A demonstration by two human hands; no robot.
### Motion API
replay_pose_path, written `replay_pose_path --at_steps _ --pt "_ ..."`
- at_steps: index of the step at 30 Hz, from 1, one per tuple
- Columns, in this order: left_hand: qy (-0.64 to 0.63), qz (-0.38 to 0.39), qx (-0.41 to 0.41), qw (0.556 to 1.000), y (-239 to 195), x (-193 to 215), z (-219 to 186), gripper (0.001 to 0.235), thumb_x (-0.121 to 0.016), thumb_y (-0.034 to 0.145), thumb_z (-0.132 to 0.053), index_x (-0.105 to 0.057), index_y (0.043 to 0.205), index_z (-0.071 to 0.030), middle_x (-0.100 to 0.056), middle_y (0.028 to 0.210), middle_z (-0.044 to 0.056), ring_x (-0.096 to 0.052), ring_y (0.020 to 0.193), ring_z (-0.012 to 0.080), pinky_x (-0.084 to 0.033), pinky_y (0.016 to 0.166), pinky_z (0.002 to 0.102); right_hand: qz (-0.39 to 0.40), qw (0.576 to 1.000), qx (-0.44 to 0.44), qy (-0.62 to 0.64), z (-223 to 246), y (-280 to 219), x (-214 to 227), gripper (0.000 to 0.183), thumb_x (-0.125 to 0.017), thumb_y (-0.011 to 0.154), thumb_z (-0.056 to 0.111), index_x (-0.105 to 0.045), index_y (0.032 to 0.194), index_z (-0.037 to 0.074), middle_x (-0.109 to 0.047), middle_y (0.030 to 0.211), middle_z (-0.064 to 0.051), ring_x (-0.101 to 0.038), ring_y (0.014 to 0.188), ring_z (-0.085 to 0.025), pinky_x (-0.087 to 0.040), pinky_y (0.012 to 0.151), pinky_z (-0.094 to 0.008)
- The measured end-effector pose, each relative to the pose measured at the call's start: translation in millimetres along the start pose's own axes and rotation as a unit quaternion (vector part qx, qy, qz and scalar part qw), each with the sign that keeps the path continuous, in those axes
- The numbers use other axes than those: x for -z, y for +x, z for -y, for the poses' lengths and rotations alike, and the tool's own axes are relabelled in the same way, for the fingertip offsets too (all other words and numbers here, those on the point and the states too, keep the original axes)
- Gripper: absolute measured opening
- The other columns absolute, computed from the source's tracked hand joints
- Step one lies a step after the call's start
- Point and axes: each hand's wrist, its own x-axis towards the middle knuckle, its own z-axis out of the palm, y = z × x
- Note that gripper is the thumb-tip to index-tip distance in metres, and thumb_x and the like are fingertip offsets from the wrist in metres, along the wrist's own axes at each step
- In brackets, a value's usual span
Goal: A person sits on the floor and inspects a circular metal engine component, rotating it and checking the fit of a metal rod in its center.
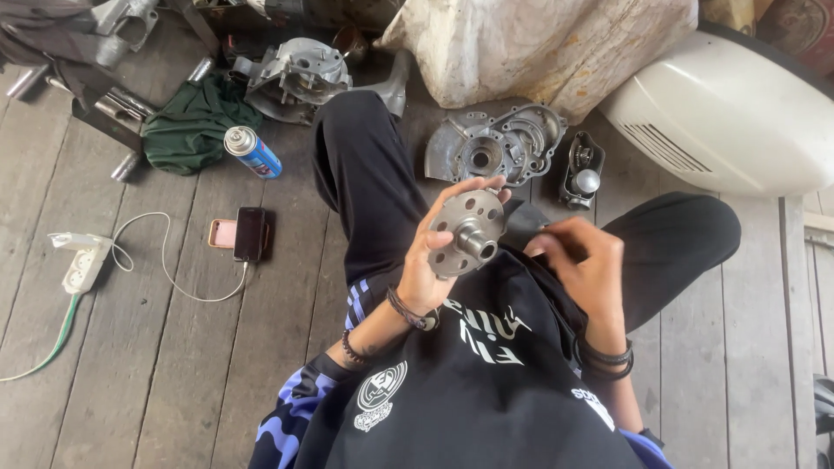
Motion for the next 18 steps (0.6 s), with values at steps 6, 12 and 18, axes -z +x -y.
replay_pose_path --at_steps 6,12,18 --pt "-0.008 0.003 0.014 1.000 -0.8 -4.2 2.8 0.068 -0.052 0.083 -0.026 -0.046 0.144 0.003 -0.046 0.149 0.030 -0.044 0.141 0.0414 -0.045 0.111 0.048 0.020 0.994 0.028 0.108 6.6 -17.9 -22.7 0.008 -0.075 0.089 0.007 -0.072 0.094 0.001 -0.070 0.059 -0.006 -0.069 0.045 -0.015 -0.051 0.042 -0.023" --pt "0.054 0.016 0.004 0.998 -1.5 -7.4 -7.9 0.066 -0.050 0.083 -0.024 -0.047 0.141 0.007 -0.049 0.145 0.032 -0.046 0.139 0.0419 -0.042 0.113 0.050 0.010 0.994 0.057 0.094 11.5 -3.5 -29.8 0.005 -0.074 0.092 0.006 -0.071 0.090 0.002 -0.065 0.055 -0.006 -0.065 0.044 -0.014 -0.046 0.043 -0.022" --pt "0.063 0.022 -0.002 0.998 0.9 -9.6 -8.2 0.067 -0.052 0.083 -0.027 -0.048 0.140 0.007 -0.049 0.145 0.032 -0.047 0.138 0.0424 -0.040 0.114 0.051 -0.005 0.998 0.054 0.042 8.5 3.1 -18.8 0.008 -0.077 0.093 0.011 -0.073 0.092 0.005 -0.067 0.058 -0.006 -0.066 0.051 -0.012 -0.046 0.048 -0.024"
